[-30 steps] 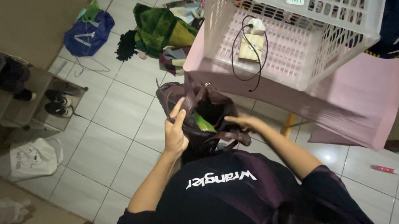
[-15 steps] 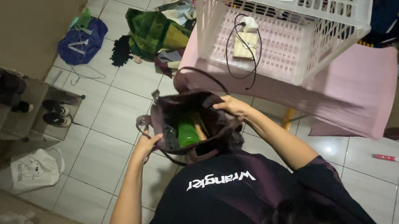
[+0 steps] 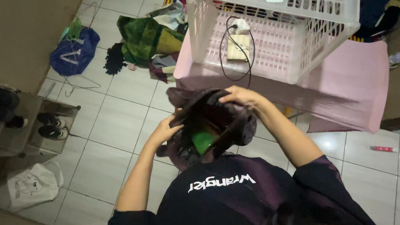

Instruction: The person packs a brown handbag at a small table. They pick items one at a time from a plastic basket and pink table, including a wallet, green water bottle, charger with cable, keys, and a red pouch, placing each into the bag, then zip the bag closed.

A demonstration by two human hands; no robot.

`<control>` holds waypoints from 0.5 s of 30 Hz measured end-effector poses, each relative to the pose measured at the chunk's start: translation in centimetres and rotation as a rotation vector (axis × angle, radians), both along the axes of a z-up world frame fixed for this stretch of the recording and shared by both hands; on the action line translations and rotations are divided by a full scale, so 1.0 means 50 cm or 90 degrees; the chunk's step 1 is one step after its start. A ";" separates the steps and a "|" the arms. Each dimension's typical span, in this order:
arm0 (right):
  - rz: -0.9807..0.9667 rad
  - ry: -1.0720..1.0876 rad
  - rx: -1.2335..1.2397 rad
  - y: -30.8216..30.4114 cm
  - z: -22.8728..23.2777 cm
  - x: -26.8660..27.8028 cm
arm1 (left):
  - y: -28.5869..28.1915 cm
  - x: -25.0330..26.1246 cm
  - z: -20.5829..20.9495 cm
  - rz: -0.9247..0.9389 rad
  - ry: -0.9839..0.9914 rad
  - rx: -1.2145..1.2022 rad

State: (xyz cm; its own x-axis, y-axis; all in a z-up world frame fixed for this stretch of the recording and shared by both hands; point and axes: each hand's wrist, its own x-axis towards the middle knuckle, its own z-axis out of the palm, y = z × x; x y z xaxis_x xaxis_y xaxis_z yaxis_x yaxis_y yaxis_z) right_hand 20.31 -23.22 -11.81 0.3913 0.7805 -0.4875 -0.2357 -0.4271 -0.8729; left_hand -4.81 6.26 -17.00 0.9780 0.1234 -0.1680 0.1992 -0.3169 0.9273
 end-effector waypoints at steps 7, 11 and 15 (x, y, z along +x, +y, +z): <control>0.039 -0.128 -0.092 -0.042 0.004 0.090 | -0.035 -0.007 0.033 -0.087 0.100 -0.597; 0.164 -0.057 0.074 -0.039 0.018 0.201 | -0.073 -0.017 0.094 -0.025 0.028 -0.793; -0.242 -0.301 -0.075 0.035 -0.019 0.346 | -0.113 -0.027 0.159 0.077 0.067 -0.813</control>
